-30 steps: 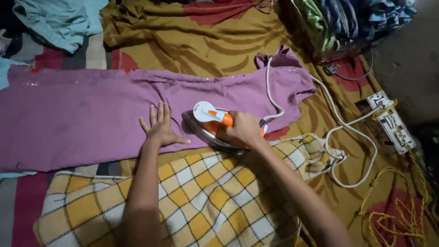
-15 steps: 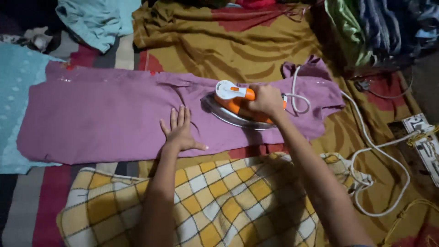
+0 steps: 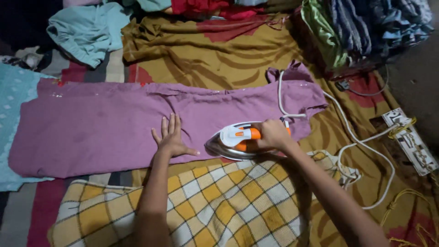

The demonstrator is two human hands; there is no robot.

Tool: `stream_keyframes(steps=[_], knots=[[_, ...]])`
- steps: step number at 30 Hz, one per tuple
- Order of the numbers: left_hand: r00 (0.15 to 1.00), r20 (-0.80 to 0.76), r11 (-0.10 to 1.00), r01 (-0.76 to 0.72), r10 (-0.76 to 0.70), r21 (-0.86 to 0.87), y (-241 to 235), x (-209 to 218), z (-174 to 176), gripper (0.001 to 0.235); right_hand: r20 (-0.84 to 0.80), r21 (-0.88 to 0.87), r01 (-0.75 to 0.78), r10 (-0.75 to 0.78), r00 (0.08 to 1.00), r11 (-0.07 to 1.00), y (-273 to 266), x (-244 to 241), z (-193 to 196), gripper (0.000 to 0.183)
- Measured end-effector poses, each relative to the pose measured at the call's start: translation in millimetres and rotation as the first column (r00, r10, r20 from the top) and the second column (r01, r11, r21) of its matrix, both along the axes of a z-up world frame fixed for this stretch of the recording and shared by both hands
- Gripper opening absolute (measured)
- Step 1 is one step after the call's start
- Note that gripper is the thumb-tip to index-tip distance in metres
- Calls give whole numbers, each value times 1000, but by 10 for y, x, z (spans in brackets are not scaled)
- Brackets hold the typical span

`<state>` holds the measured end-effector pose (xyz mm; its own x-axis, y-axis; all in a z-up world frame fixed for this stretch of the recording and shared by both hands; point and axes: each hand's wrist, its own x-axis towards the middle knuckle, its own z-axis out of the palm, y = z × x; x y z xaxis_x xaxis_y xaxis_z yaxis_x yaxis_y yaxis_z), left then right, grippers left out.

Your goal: Ironing and folding a purple garment on a bed.

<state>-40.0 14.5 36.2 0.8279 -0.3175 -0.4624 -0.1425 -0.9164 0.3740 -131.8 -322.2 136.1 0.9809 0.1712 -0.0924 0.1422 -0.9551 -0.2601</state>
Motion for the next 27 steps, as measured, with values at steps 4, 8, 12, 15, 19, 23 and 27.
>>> stream_keyframes(steps=[4,8,12,15,19,23,27], knots=[[1000,-9,1000,9,-9,28,-32,14,12,174,77,-57,64,-60,995,996,-200,40,-195,42],[999,-32,999,7,-6,51,-33,23,10,173,165,-79,199,-184,969,977,-302,397,-249,33],[999,-26,998,21,-20,58,-78,66,21,172,245,-38,273,-256,935,961,-459,832,-393,36],[999,-52,996,16,-11,91,-73,96,58,171,244,2,262,-255,936,965,-471,967,-340,36],[999,-41,998,11,-9,64,-37,51,27,171,142,13,213,-213,967,977,-528,888,-439,37],[1000,-19,999,22,-21,37,-39,36,-18,173,134,82,169,-179,975,982,-565,564,-437,38],[1000,-10,999,18,-17,46,8,34,-69,174,101,98,197,-207,973,975,-488,306,-496,38]])
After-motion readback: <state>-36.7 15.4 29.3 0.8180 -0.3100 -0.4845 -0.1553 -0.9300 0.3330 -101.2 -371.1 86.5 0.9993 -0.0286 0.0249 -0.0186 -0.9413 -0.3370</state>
